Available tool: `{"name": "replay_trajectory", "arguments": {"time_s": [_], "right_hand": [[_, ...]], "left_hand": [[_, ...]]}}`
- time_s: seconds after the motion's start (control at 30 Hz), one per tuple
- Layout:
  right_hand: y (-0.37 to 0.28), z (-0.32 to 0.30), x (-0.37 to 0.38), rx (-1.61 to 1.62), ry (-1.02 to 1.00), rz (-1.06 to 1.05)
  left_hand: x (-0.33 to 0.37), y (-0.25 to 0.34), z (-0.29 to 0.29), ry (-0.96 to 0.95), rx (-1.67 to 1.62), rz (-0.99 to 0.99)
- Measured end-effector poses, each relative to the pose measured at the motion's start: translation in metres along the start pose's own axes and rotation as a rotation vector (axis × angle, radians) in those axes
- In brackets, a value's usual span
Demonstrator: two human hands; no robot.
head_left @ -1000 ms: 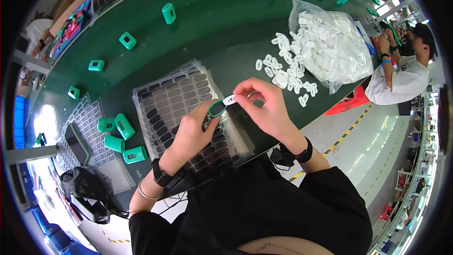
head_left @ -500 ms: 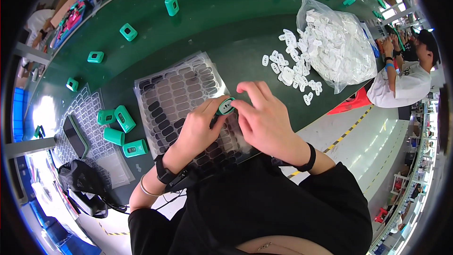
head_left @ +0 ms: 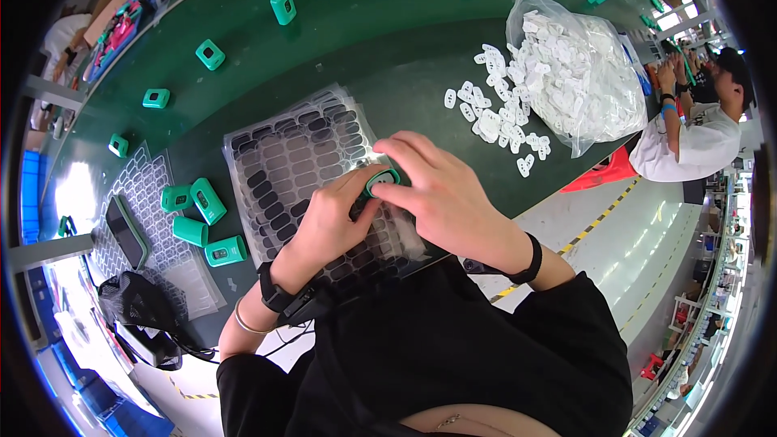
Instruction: Assembling small white plastic components into a green rectangular plastic housing at a factory workstation.
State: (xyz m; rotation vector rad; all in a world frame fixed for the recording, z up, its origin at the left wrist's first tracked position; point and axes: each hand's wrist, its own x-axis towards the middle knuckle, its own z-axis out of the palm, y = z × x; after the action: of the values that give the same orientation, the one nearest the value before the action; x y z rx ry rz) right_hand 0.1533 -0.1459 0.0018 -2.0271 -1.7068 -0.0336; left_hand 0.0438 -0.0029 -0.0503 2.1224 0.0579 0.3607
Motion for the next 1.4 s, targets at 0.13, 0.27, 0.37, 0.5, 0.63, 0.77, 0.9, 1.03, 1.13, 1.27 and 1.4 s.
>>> {"name": "replay_trajectory", "arguments": {"time_s": [0.13,0.27,0.37,0.5,0.63,0.77,0.9,1.03,1.13,1.27,1.4], "right_hand": [[0.000,0.006,-0.003,0.027,-0.042,0.001],[0.006,0.003,-0.006,0.176,-0.063,-0.041],[0.018,-0.027,-0.005,0.354,0.159,0.023],[0.032,-0.032,-0.029,0.371,0.295,0.381],[0.034,0.009,-0.047,0.260,0.220,0.526],[0.031,0.028,-0.050,0.111,0.178,0.517],[0.039,0.042,-0.049,0.089,0.221,0.575],[0.055,0.040,-0.046,0.221,0.195,0.609],[0.065,0.036,-0.041,0.370,0.148,0.615],[0.059,0.018,-0.042,0.880,0.337,0.825],[0.057,0.010,-0.052,0.985,0.451,0.806]], "left_hand": [[-0.002,0.002,0.002,-0.042,-0.016,-0.028],[-0.004,0.003,0.000,-0.125,-0.096,-0.086],[0.003,0.005,-0.027,0.103,0.097,0.071],[0.054,-0.013,-0.075,0.311,0.133,-0.130],[0.128,-0.106,-0.134,0.329,0.459,-0.251],[0.185,-0.196,-0.172,0.305,0.344,-0.488],[0.203,-0.195,-0.175,0.168,0.733,-0.484],[0.201,-0.184,-0.146,0.330,1.010,-0.248],[0.202,-0.178,-0.130,0.435,0.728,0.083],[0.204,-0.148,-0.128,0.414,0.319,-0.235],[0.160,-0.081,-0.107,0.216,-0.157,-0.100]]}}
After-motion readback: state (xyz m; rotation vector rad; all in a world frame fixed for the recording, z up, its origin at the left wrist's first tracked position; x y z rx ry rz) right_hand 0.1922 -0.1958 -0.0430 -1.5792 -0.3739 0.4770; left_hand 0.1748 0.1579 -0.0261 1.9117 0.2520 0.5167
